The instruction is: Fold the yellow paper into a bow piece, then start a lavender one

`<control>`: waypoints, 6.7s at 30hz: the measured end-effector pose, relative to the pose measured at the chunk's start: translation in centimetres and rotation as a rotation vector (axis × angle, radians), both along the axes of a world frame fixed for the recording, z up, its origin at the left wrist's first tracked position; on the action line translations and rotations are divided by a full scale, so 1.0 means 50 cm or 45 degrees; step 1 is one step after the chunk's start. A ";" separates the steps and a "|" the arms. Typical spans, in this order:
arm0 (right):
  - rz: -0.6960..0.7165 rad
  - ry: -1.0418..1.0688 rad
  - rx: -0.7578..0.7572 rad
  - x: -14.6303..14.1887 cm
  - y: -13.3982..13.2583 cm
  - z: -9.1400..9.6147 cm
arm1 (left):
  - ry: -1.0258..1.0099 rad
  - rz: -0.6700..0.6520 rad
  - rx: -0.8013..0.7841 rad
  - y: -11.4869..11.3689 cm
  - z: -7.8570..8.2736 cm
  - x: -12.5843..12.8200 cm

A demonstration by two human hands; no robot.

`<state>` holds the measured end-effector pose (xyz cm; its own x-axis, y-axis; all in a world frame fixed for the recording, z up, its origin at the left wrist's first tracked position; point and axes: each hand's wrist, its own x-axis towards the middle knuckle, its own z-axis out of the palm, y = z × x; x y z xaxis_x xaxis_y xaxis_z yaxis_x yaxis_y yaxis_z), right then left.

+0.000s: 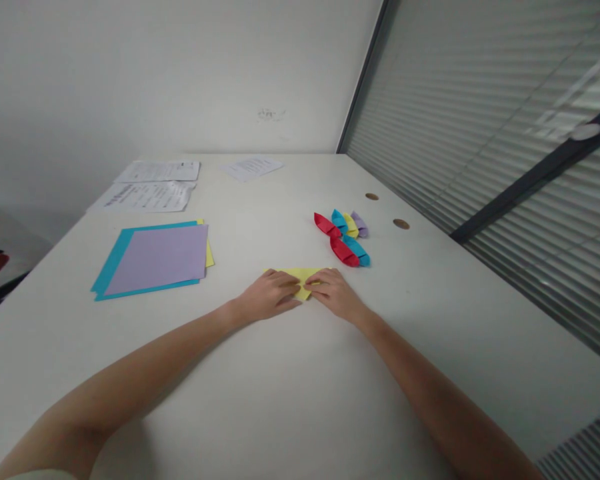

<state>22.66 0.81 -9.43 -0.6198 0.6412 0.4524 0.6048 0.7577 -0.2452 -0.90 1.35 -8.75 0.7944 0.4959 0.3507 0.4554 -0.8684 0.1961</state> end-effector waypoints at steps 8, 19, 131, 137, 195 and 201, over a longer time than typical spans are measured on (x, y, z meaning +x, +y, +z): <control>0.032 0.042 -0.107 0.040 0.028 -0.014 | 0.094 0.160 -0.084 -0.012 0.000 0.008; 0.054 0.056 -0.104 0.021 0.005 -0.009 | 0.183 0.169 -0.048 -0.024 0.010 0.007; -0.006 0.146 -0.579 0.052 0.037 0.007 | 0.141 0.298 0.056 -0.051 -0.003 0.034; 0.049 0.098 -0.566 0.048 0.031 0.016 | 0.153 0.263 0.045 -0.047 0.007 0.030; -0.591 0.218 -0.483 -0.024 0.062 -0.009 | 0.212 0.012 0.038 -0.068 0.016 0.047; -0.574 0.259 -0.523 -0.021 0.062 -0.005 | 0.193 0.004 0.033 -0.067 0.014 0.046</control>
<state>21.63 3.89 -9.69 -0.1763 0.9649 0.1947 0.7528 0.2596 -0.6049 1.38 -2.02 -8.03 0.8376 0.4910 0.2397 0.4810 -0.8707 0.1027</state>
